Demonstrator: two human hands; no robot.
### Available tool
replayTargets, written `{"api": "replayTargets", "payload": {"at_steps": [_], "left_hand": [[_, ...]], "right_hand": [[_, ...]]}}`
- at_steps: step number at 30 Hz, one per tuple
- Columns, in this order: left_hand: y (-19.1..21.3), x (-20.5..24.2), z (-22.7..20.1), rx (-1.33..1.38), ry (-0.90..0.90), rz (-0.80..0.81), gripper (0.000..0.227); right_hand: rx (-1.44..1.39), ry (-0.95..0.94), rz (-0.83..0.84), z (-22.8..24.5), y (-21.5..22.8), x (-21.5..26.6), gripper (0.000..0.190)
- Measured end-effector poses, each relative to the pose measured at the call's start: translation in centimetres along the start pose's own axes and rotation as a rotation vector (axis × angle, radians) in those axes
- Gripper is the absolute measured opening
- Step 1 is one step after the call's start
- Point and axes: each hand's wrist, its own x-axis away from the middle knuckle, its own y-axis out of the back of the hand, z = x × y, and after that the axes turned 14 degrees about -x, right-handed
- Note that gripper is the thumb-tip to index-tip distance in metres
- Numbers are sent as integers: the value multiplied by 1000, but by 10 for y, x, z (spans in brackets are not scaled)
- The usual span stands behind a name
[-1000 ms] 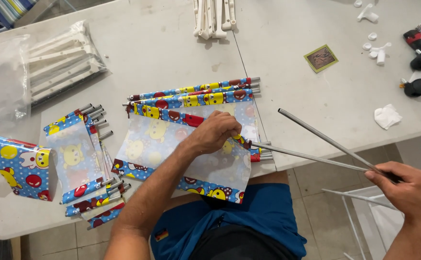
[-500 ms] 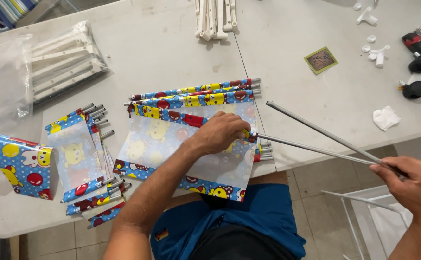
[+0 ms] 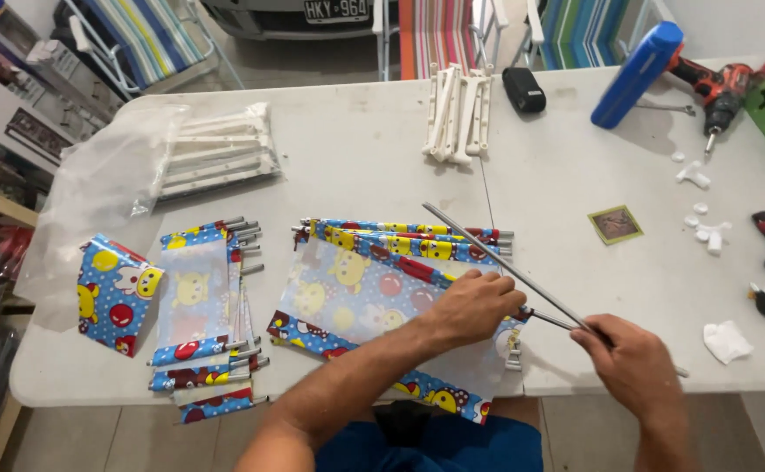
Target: The person is inserting metal support rods into the fabric sleeves of a portable shelving unit.
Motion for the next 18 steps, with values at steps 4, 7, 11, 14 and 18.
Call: {"api": "replayTargets", "payload": {"at_steps": [4,7,11,14,18], "left_hand": [[-4,0,14,-79,39,-168,20],[-11,10,35,-103,104,-218,20],[-15,10,46,-66,140,-225,28],[-21,-1,41,-52,158,-165,24],[-26,-10,36,-38,169,-170,23]], "right_hand": [[-48,93,42,26,-11,-18,17],[30,45,-58,-9,-9,-19,24],[-60,3,-164,-11,-15,-19,20],[-120,103,-231,-8,-36,-24,21],[-188,92,-213,12,-49,-32,17]]}}
